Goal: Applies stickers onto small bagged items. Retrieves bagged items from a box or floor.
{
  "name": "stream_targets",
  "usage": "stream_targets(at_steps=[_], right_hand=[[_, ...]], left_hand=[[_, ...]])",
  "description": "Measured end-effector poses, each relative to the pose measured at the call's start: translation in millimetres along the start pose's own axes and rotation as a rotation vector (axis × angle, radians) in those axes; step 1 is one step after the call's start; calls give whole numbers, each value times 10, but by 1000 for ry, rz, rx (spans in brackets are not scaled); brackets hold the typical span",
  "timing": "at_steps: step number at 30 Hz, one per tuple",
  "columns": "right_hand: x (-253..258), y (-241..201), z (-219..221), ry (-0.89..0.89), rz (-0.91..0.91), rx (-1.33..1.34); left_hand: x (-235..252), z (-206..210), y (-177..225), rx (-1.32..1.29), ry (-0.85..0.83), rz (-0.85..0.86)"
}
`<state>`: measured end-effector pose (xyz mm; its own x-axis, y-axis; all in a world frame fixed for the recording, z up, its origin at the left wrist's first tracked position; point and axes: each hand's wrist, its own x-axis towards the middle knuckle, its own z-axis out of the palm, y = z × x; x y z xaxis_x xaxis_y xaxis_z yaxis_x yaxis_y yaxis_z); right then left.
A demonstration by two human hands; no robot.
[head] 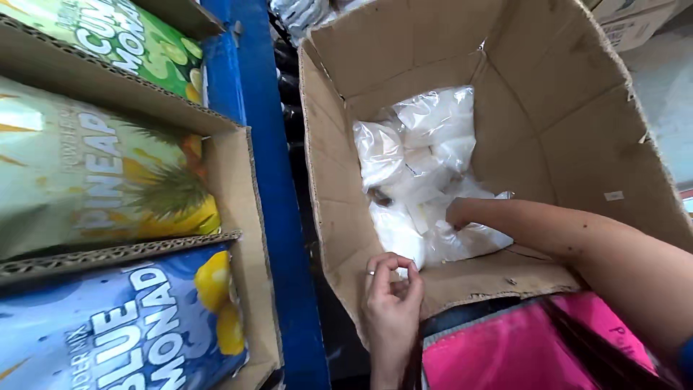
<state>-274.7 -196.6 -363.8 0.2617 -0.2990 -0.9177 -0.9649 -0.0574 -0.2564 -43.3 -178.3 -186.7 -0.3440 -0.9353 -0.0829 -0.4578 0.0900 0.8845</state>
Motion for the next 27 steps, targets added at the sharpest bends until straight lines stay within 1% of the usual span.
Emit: stream_targets(at_steps=[3, 5, 6, 8, 10, 12, 14, 17, 19, 20, 21, 24, 26, 27], right_hand=[[-350, -110, -81, -29, 41, 4], [-682, -62, -131, 19, 79, 63], [-846, -4, -145, 74, 93, 99], [-1189, 77, -181, 221, 127, 168], [-1507, 57, -183, 386, 166, 183], [-1747, 11, -145, 608, 199, 212], [-1982, -1, -158, 794, 262, 308], [-2307, -2, -132, 1056, 292, 588], [-2480, -62, -87, 1295, 258, 835], [-2582, -119, -76, 1385, 228, 940], [-2680, -193, -62, 1442, 189, 1005], [-2834, -391, 87, 1537, 88, 1078], [-2861, -481, 286, 1629, 21, 1154], [-2873, -564, 423, 1644, -1, 1201]], left_hand=[[12, -23, 33, 28, -10, -15], [13, -19, 66, 66, -14, -22], [13, -20, 85, 89, -14, -27], [15, -26, 105, 135, -12, -20], [12, -43, 111, 166, -18, -3], [11, -63, 112, 211, -24, 3], [9, -79, 94, 207, -18, 36], [-30, -122, 86, 111, 2, 94], [-83, -168, 114, 18, 20, 131], [-124, -190, 150, -15, 32, 143], [-174, -215, 194, -32, 43, 151], [-284, -286, 377, -39, 52, 187], [-325, -300, 530, -44, 47, 222], [-345, -299, 594, -46, 41, 231]])
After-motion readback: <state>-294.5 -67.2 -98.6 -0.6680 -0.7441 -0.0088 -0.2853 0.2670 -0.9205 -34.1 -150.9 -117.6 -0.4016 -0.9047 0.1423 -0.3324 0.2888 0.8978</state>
